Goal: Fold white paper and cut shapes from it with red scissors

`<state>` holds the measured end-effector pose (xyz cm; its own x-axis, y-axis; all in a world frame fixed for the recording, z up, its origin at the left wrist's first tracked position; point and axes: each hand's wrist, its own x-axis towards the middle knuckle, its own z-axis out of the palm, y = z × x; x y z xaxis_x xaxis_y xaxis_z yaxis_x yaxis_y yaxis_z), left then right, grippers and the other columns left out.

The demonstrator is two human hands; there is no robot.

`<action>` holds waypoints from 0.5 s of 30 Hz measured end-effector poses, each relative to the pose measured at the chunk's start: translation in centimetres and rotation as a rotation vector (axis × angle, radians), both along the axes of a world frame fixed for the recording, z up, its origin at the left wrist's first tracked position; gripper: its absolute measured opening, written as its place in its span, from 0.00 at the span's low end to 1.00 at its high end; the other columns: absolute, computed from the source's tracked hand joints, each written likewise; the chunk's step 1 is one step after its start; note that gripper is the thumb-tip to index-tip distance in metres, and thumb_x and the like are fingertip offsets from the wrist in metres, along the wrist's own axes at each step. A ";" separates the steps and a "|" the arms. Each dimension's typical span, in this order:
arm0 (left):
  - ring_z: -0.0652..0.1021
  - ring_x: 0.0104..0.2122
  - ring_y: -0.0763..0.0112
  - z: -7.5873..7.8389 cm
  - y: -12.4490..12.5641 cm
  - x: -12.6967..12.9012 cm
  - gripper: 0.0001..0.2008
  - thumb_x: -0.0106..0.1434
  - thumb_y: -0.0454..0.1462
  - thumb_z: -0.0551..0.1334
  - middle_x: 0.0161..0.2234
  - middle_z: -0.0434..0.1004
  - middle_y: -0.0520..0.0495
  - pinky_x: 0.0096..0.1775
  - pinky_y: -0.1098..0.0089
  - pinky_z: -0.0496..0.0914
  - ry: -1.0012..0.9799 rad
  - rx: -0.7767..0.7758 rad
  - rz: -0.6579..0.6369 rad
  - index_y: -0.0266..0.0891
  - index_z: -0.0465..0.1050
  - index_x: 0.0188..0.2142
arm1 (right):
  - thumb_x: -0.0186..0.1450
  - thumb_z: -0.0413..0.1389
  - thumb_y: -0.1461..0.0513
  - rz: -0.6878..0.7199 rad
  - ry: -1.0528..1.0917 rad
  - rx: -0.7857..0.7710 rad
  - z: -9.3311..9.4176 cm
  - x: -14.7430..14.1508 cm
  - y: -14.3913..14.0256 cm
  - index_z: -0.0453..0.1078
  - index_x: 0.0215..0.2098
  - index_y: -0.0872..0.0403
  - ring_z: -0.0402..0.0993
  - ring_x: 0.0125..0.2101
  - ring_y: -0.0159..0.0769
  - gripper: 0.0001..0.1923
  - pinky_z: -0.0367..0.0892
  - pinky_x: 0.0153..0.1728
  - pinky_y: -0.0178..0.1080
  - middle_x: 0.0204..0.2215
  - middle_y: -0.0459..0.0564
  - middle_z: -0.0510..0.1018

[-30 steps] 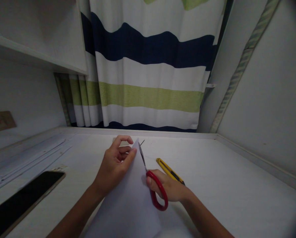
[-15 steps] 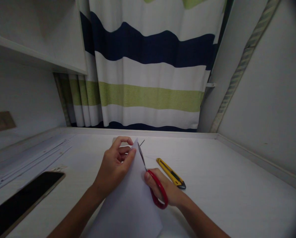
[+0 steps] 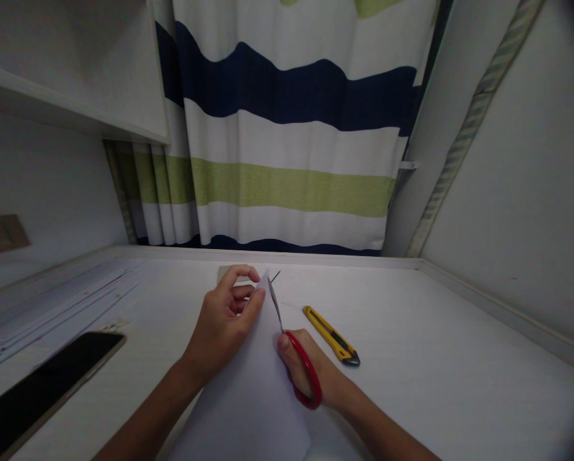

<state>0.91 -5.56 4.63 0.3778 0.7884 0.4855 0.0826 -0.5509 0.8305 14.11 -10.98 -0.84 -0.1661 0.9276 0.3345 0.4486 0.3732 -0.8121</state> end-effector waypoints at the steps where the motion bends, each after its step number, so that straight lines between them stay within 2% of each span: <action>1: 0.64 0.15 0.81 0.0 0.0 0.0 0.08 0.54 0.38 0.56 0.17 0.63 0.58 0.16 0.82 0.56 -0.001 0.003 -0.001 0.43 0.56 0.33 | 0.60 0.38 0.50 0.002 -0.001 0.008 0.0 0.0 0.0 0.51 0.18 0.55 0.50 0.15 0.23 0.21 0.47 0.14 0.28 0.14 0.41 0.54; 15: 0.64 0.14 0.80 0.1 -0.2 0.0 0.09 0.54 0.39 0.56 0.16 0.60 0.60 0.15 0.82 0.55 -0.035 -0.058 -0.032 0.44 0.55 0.34 | 0.60 0.35 0.48 -0.038 -0.031 0.025 -0.3 0.1 0.2 0.51 0.17 0.55 0.51 0.15 0.23 0.23 0.47 0.14 0.28 0.13 0.41 0.55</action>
